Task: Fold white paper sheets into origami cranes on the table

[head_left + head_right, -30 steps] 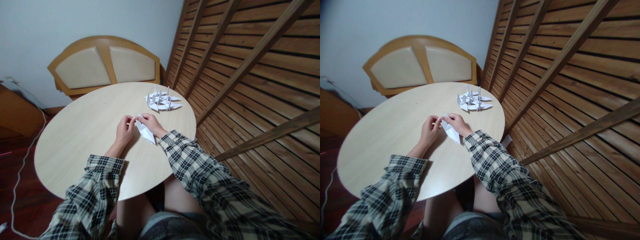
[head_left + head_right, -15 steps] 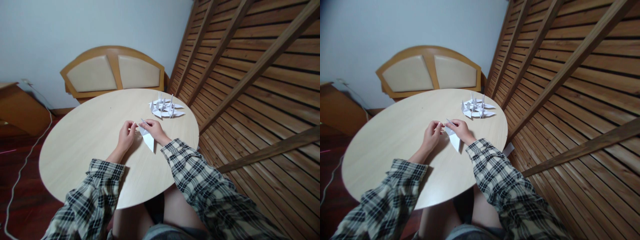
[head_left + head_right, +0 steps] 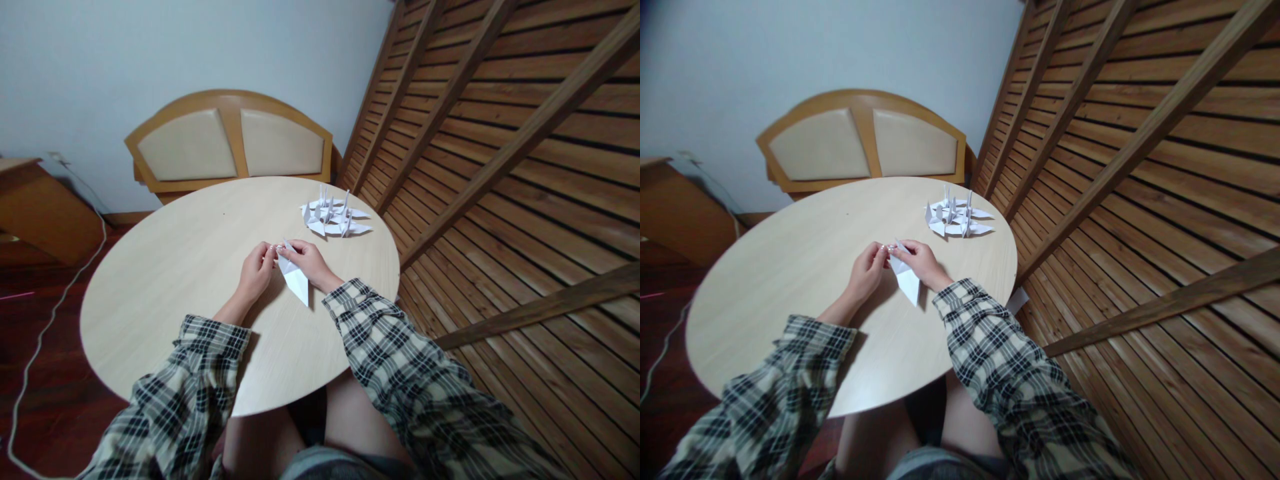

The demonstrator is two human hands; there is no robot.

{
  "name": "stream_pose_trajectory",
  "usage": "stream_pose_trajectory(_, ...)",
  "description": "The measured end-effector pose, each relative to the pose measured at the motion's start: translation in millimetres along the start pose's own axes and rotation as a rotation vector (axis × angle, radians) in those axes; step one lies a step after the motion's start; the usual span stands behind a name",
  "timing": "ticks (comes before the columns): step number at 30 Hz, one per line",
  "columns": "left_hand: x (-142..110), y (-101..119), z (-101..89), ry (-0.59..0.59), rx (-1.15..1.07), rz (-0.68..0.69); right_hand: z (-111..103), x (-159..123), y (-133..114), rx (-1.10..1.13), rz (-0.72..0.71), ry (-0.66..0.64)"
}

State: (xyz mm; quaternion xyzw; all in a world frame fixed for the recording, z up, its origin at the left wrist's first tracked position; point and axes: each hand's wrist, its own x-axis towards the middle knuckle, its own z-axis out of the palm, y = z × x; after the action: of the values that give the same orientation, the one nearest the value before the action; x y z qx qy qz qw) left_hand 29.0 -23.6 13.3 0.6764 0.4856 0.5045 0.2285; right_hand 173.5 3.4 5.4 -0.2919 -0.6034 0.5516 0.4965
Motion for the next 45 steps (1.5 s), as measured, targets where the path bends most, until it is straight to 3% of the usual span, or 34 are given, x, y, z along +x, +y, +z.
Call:
stream_pose_trajectory(4,1.4,-2.8,-0.9,0.046,-0.01,-0.012,1.1,-1.1,0.5,0.024,0.052,-0.039)
stream_pose_trajectory(9,2.6,-8.0,-3.2,0.033,0.019,-0.008,2.8,-2.9,-1.3,-0.007,0.126,0.026)
stream_pose_trajectory(22,2.3,-5.4,-2.5,-0.063,0.135,0.033,2.0,-2.3,-1.9,0.037,0.112,0.061)
stream_pose_trajectory(36,0.1,-7.6,-0.3,-0.001,0.292,0.082,10.4,-4.4,5.7,-0.048,0.064,0.156)
stream_pose_trajectory(45,1.6,-14.5,-1.9,-0.075,0.159,-0.017,2.9,0.1,10.3,-0.013,0.08,0.205)
